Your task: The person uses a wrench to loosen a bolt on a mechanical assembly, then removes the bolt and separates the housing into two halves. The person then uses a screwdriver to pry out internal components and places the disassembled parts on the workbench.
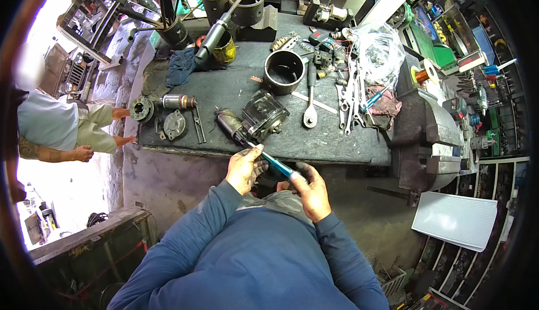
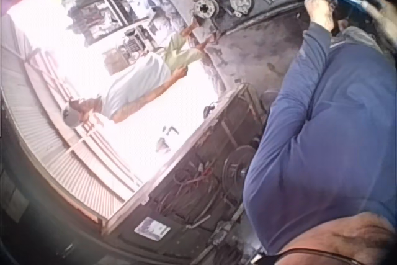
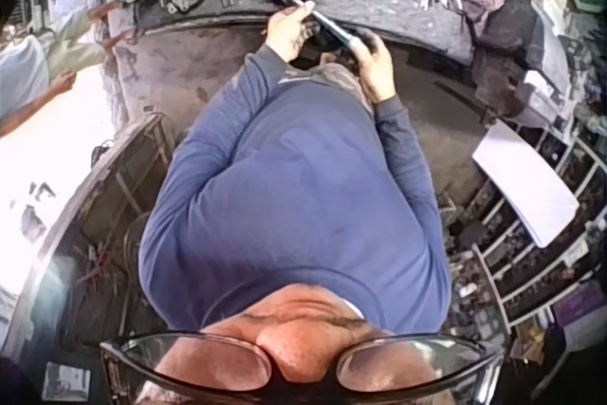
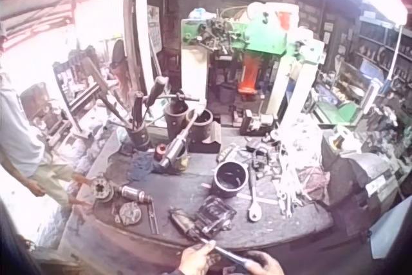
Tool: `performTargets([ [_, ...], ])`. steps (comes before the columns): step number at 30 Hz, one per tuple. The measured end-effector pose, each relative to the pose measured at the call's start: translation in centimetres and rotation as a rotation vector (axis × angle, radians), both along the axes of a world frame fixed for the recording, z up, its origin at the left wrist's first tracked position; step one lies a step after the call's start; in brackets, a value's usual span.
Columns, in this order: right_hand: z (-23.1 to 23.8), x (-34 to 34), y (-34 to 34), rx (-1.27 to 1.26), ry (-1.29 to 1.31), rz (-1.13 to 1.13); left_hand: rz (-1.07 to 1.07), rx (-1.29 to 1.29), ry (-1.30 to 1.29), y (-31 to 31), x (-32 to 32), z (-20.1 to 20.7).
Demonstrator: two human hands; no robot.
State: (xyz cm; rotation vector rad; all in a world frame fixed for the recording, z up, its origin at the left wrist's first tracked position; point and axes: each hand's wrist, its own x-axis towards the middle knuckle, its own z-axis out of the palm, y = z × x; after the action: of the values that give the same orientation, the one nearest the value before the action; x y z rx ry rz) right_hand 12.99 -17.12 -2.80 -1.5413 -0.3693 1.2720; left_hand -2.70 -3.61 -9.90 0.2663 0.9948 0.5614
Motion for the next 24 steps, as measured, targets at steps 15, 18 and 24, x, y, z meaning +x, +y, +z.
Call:
performTargets([
  [15,-2.5,2.4,-2.2,0.001,0.689,0.052,0.054,0.065,-0.094,0.4,0.4,-0.5],
  [18,-2.3,2.4,-1.9,-0.224,0.585,0.105,0.087,0.018,-0.172,0.2,0.1,-0.8],
  [24,-2.6,0.3,-2.3,0.05,0.407,-0.03,-0.026,0.023,-0.01,0.4,0.3,-0.7],
])
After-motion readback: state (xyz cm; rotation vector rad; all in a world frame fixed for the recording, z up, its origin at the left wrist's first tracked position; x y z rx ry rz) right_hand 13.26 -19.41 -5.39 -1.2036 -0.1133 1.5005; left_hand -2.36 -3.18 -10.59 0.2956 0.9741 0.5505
